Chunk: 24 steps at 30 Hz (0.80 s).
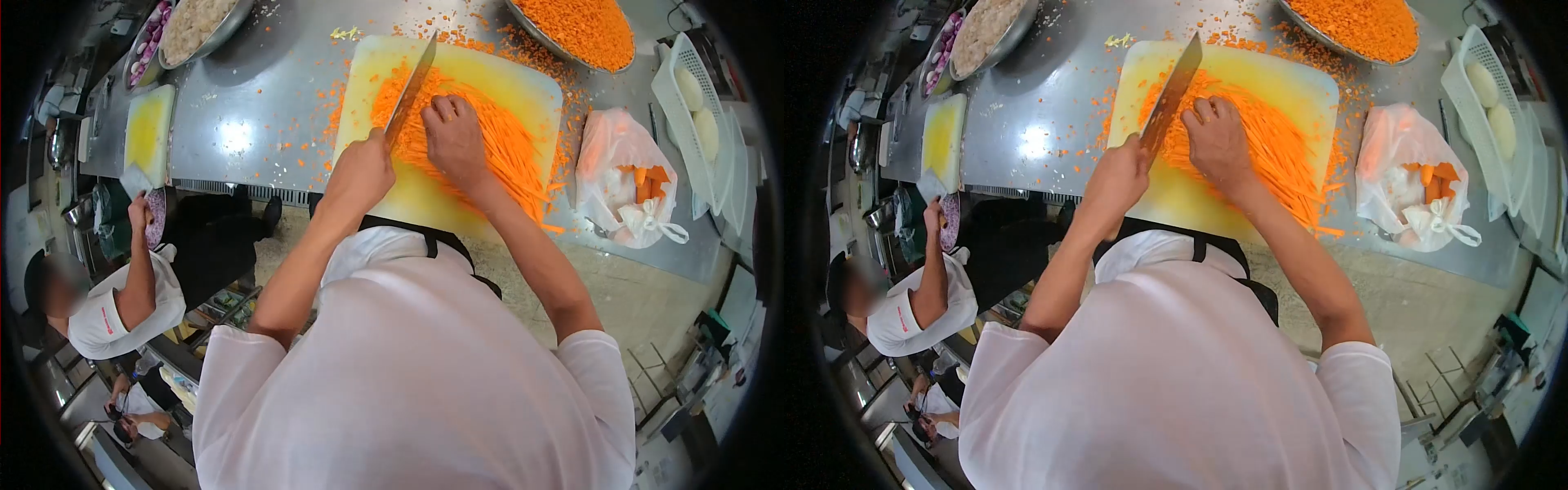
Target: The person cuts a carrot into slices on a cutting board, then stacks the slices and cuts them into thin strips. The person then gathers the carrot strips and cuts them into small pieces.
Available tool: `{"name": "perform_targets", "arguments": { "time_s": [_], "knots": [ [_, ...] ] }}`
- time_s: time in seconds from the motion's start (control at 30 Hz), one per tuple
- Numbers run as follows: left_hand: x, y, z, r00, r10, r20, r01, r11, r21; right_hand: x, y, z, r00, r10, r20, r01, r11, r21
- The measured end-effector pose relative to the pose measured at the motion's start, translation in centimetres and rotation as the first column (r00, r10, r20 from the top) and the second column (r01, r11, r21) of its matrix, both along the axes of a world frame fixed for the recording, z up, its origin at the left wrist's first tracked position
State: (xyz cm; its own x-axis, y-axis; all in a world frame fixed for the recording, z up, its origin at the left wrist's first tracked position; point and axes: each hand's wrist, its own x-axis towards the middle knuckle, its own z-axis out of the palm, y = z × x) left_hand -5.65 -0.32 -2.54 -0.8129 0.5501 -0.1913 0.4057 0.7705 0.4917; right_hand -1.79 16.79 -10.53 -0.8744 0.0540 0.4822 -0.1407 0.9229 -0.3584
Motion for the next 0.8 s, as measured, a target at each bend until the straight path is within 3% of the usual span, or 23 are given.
{"name": "perform_targets", "arguments": {
  "time_s": [0.1,0.2,0.27,0.4,0.6,0.67,0.73,0.77,0.8],
  "knots": [
    [2.5,-1.3,2.8,0.992,0.031,0.125,-0.032,0.999,0.005,0.1,-0.3,-0.2,1.0,-0.005,0.01,0.005,0.999,0.045],
    [2.9,0.5,-1.9,0.997,-0.002,0.082,0.001,1.0,0.014,-0.2,-0.2,0.0,1.0,-0.005,0.012,0.005,0.999,0.052],
    [2.2,1.1,-2.0,0.999,0.013,0.046,-0.015,0.999,0.047,-0.3,-0.1,0.0,1.0,-0.008,0.015,0.008,0.999,0.05],
    [3.7,-0.4,3.3,0.982,0.049,0.18,-0.041,0.998,-0.05,-0.6,-0.1,-0.4,1.0,-0.006,-0.014,0.007,0.999,0.048],
    [2.6,2.2,-1.7,0.984,0.092,0.15,-0.097,0.995,0.03,-0.3,-0.2,-0.1,1.0,-0.013,0.019,0.012,0.998,0.067],
    [3.8,1.0,1.4,0.987,0.087,0.138,-0.089,0.996,0.011,-0.2,-0.1,-0.2,1.0,-0.002,0.0,0.002,0.998,0.059],
    [5.4,0.0,2.7,0.951,0.165,0.263,-0.171,0.985,0.001,-0.3,-0.1,-0.4,0.999,-0.006,0.036,0.005,1.0,0.031],
    [5.7,0.7,-1.2,0.979,0.148,0.138,-0.158,0.985,0.071,0.0,-0.3,-0.7,0.999,-0.004,0.048,0.003,1.0,0.022],
    [4.8,1.2,-1.9,0.978,0.15,0.143,-0.161,0.985,0.067,-0.1,-0.3,-0.5,0.999,-0.014,0.031,0.013,0.999,0.03]
  ]
}}
